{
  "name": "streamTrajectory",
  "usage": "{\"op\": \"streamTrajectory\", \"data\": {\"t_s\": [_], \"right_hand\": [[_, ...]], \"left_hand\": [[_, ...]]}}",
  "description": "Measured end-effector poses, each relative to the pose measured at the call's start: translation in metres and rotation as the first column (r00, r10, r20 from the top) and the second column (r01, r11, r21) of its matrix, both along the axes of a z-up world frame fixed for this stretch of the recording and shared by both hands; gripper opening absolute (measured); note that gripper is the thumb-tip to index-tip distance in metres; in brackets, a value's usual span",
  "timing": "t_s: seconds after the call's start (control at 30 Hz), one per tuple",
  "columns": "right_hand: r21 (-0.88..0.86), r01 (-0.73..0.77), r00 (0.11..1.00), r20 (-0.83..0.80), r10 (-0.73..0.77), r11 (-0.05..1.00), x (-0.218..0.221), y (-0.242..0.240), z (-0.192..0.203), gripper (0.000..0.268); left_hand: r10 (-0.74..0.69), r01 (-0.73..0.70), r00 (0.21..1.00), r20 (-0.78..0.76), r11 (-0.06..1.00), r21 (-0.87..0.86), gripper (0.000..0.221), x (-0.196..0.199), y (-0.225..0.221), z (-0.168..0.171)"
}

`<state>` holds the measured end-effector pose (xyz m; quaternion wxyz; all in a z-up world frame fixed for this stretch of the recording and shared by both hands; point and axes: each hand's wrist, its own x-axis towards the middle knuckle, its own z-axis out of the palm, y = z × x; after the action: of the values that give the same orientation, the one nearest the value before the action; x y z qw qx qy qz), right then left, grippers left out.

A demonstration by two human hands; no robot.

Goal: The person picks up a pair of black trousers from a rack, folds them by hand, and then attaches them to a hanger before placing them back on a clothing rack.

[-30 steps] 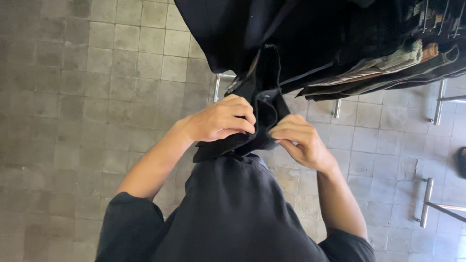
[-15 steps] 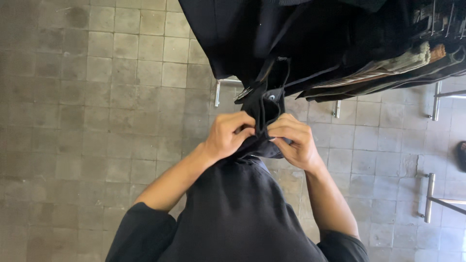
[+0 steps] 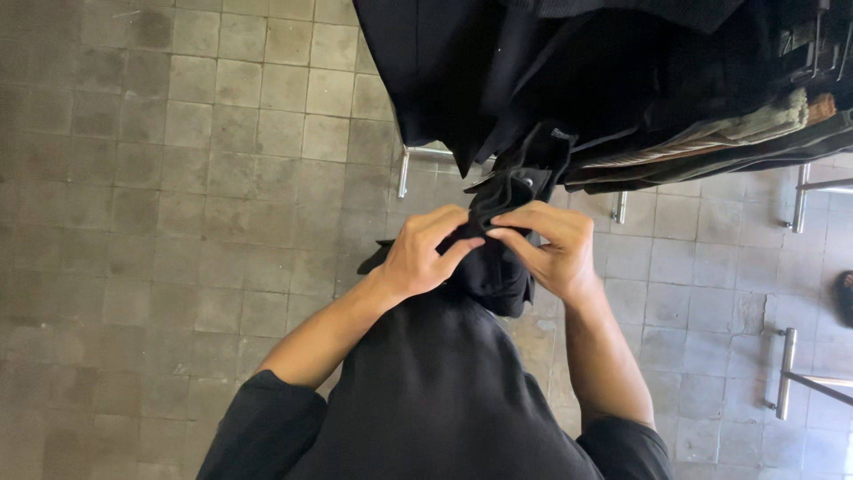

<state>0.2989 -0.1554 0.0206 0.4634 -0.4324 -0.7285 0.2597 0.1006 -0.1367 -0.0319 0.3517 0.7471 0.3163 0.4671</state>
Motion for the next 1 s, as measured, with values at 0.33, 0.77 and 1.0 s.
{"op": "streamTrajectory", "data": {"t_s": [0.33,0.77,1.0], "right_hand": [[0.226,-0.010,0.907,0.413,-0.087,0.974,0.021,0.004,-0.045,0.003],[-0.112,0.030,0.982,0.188,-0.008,0.993,0.027,-0.018,-0.037,0.030],[-0.528,0.211,0.831,0.541,0.134,0.822,0.084,-0.048,-0.045,0.012]], "left_hand": [[-0.084,0.095,0.993,0.083,0.986,-0.139,0.013,0.005,0.015,-0.004],[0.247,-0.296,0.939,0.238,0.934,0.200,0.039,-0.002,0.052,0.005],[0.330,-0.408,0.911,0.248,0.812,0.418,0.045,-0.032,0.084,0.001]]}}
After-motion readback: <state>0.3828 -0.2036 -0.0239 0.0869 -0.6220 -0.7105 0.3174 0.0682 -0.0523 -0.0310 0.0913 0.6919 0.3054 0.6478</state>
